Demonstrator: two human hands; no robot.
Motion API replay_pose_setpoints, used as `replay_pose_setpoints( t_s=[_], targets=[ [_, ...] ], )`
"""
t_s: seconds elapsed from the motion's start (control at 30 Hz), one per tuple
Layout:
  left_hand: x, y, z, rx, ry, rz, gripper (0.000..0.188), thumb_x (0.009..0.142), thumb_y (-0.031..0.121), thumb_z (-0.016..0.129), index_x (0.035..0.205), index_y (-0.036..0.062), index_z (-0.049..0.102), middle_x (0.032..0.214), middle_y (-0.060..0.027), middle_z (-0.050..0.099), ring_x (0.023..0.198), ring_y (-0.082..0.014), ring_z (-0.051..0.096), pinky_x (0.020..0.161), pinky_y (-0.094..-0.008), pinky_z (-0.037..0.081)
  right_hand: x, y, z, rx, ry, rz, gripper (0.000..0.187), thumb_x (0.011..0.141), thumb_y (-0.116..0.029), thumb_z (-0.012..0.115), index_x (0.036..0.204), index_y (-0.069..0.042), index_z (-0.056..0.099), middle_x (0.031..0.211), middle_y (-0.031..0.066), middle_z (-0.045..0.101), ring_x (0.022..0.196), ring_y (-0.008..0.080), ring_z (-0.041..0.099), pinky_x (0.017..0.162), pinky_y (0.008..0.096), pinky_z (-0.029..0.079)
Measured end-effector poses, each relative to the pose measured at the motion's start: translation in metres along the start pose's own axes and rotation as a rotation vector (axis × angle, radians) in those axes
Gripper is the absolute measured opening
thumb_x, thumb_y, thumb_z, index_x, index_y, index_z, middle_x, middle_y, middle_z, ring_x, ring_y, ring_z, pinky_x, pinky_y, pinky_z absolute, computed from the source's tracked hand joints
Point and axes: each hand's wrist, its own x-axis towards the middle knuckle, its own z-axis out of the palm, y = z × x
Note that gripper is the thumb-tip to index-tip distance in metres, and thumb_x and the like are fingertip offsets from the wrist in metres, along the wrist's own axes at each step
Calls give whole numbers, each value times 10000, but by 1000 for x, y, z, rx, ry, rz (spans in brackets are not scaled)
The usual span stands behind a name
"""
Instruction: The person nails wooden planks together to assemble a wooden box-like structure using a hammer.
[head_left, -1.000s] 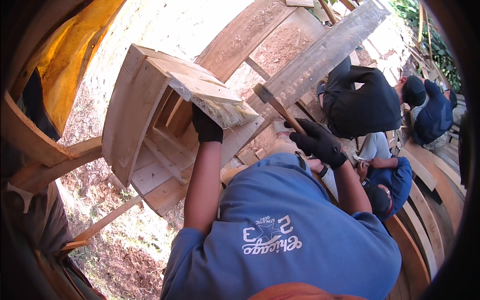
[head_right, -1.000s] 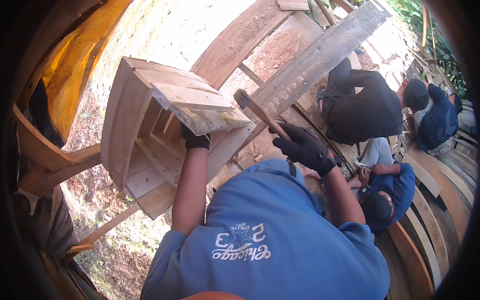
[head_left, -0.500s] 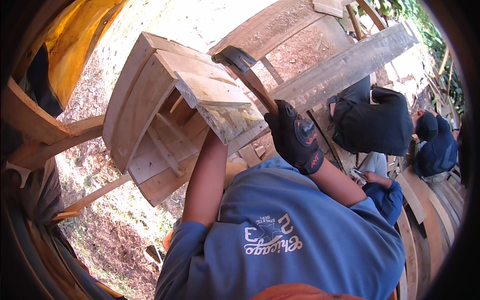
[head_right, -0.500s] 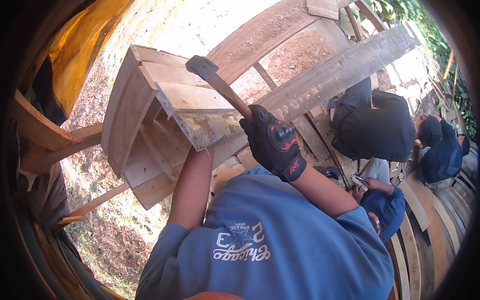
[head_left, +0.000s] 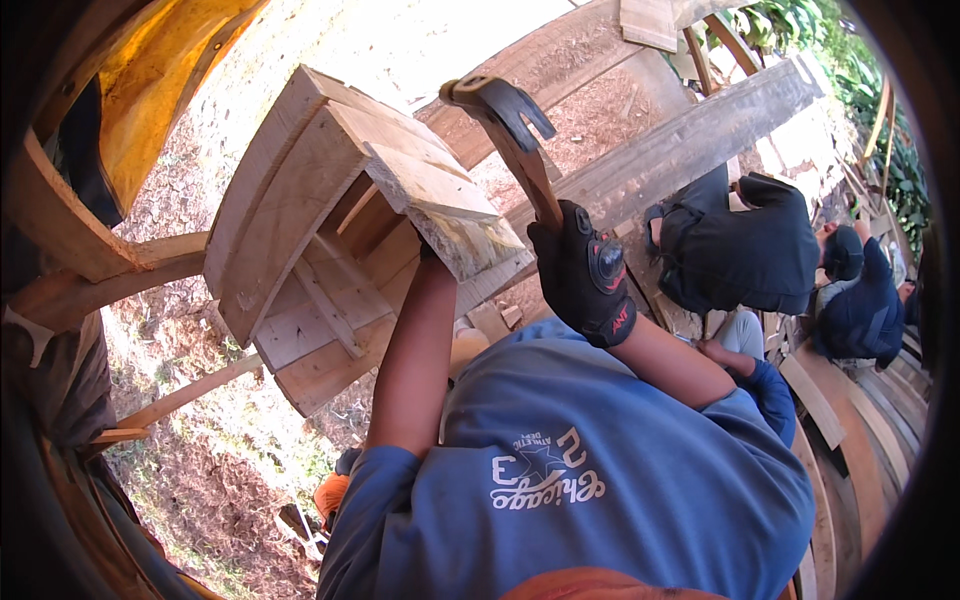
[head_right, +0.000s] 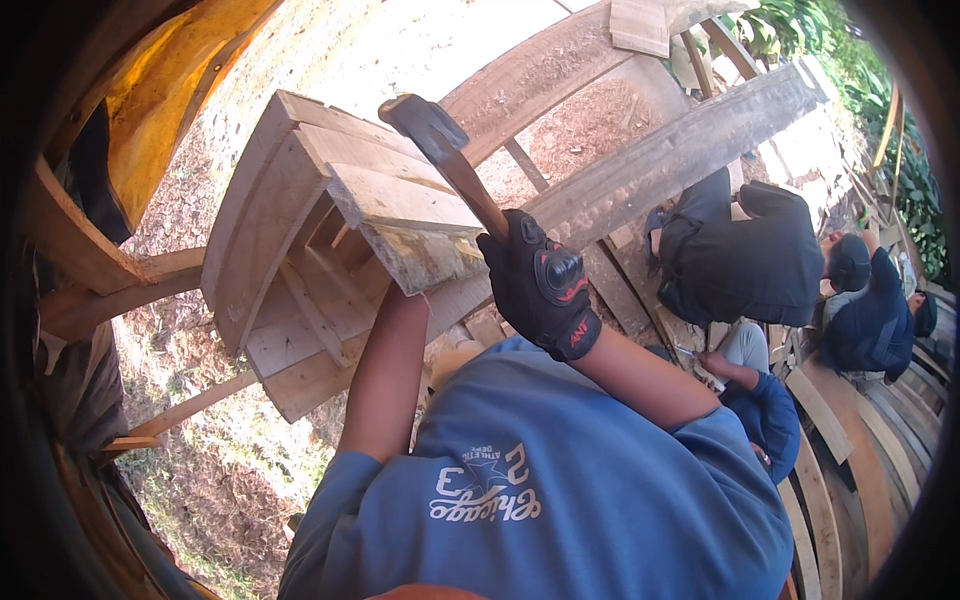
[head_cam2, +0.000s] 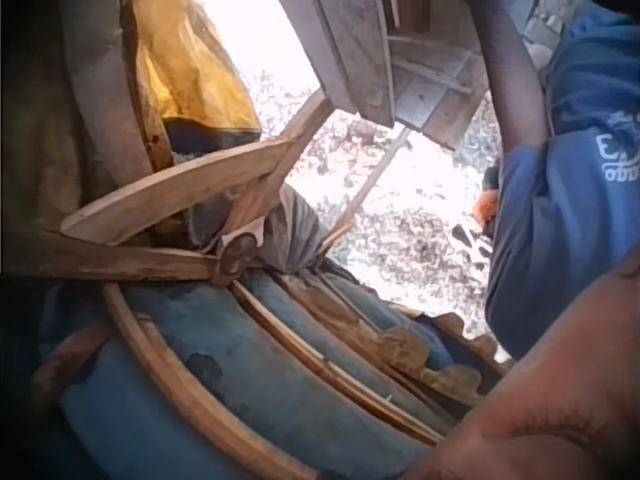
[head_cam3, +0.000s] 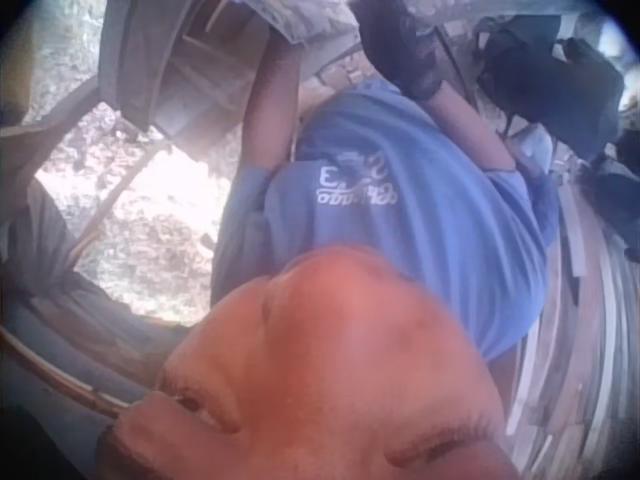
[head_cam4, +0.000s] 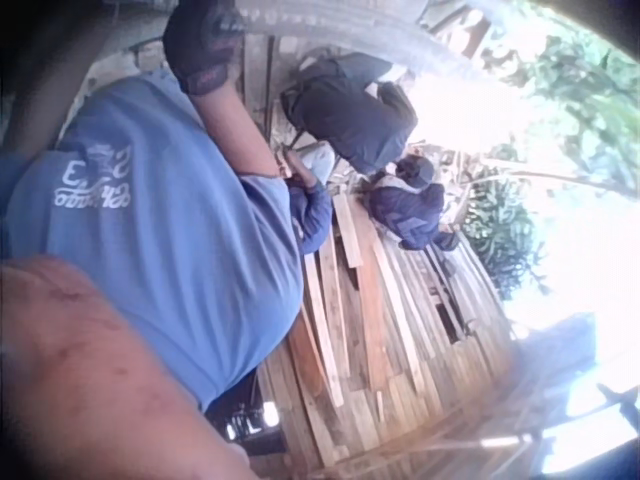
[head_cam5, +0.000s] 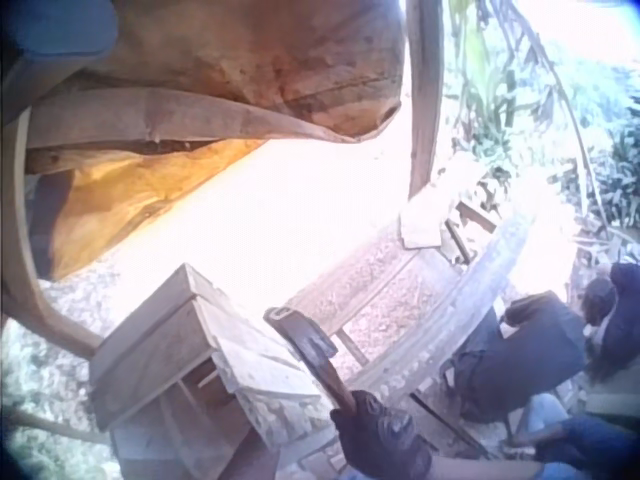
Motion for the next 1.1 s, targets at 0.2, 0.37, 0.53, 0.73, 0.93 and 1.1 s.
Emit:
replay_pose_setpoints(
  t_s=[0.2,0.37,0.53,0.73,0.93,1.1],
  targets=[
    [0,0,1,6,-8,3,783,1100,707,348,1674,174,336,1647,-150,440,1468,-355,493,1177,-565,468,-15,62,43,-178,-266,66,225,1085,-275,599,1082,-51,578,812,222,705,758,453,708,659,568,527],
    [1,0,-3,10,-3,-6,790,1095,715,349,1676,179,333,1648,-148,437,1468,-355,491,1177,-569,468,5,0,0,-113,-49,-99,220,1080,-268,609,1084,-49,583,808,217,685,726,450,693,639,563,517],
    [0,0,0,27,-13,-24,798,1091,724,349,1678,184,331,1650,-145,434,1469,-355,488,1176,-572,468,-14,38,39,-121,-116,19,234,1084,-283,601,1087,-49,586,827,232,699,718,457,698,630,562,523],
    [-3,-3,-7,27,-2,-28,807,1086,735,350,1680,190,327,1652,-143,430,1469,-355,485,1174,-576,468,-14,73,22,-172,-353,220,272,1094,-296,581,1067,-25,580,815,258,702,764,476,712,666,576,539],
    [-2,-2,-10,26,5,-36,816,1081,746,350,1683,196,324,1654,-140,427,1470,-355,483,1173,-580,468,-1,6,-3,-70,15,-46,216,1078,-263,624,1089,-49,597,836,221,700,766,445,706,654,559,533],
    [2,0,-3,36,-16,-34,823,1077,755,351,1685,200,321,1655,-137,424,1471,-355,480,1172,-583,468,-7,54,45,-143,-278,88,204,1081,-240,606,1047,-41,572,826,232,698,762,443,706,661,562,535]
  ],
)
